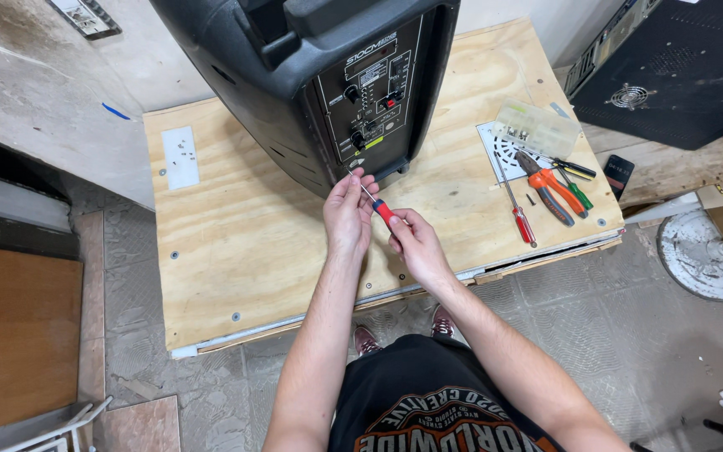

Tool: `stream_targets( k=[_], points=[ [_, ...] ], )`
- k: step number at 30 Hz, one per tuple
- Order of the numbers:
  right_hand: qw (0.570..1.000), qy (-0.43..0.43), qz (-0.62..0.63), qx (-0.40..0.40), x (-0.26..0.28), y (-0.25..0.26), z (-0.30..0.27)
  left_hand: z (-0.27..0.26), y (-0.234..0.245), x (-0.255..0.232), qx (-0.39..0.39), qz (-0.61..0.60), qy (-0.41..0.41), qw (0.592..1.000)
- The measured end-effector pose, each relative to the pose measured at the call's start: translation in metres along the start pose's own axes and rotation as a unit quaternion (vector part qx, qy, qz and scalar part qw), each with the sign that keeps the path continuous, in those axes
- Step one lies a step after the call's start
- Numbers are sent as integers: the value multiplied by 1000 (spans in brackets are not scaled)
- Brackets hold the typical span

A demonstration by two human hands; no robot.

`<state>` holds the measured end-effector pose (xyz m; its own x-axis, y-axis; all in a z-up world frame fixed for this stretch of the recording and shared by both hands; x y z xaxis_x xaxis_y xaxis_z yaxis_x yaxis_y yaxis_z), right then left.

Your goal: The person uses a red-handled screwdriver to repeatedly loosen and tighten screws on the back panel of a black portable power station. The person holds the device steady with the left hand while turning the screwdriver with the right hand.

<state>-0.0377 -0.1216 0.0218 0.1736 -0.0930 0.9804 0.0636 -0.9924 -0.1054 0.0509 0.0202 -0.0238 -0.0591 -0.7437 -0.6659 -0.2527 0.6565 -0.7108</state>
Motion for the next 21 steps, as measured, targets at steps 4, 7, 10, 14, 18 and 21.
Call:
stream_targets(
  k=[4,7,10,14,18,21],
  points=[
    [999,28,-39,-11,24,-1,-7,-3,0,-1,-5,-7,4,1000],
    [944,138,-284,-100,58,-4,-25,-4,3,3,-16,6,12,1000],
    [898,209,-365,-130,60,-2,-27,4,8,11,-12,-6,10,1000],
    [967,129,-209,-63,60,3,-28,3,4,7,2,-35,9,999],
    [986,73,-143,-39,42,1,-20,-10,-4,1,-5,-66,19,998],
    [936,187,-280,-106,64,-5,-27,-25,-22,-7,-15,-121,23,992]
  ],
)
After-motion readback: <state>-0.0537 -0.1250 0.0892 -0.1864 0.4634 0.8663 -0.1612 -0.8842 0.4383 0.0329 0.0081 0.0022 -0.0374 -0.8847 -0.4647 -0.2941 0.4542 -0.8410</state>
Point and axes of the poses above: each hand's wrist, its own z-axis towards the middle knuckle, its own y-axis out of the back of the hand, x = y × z, the point moved 4 cm from there along z, towards the middle knuckle, and after that the axes turned 2 degrees about x, right-handed, at the moved point
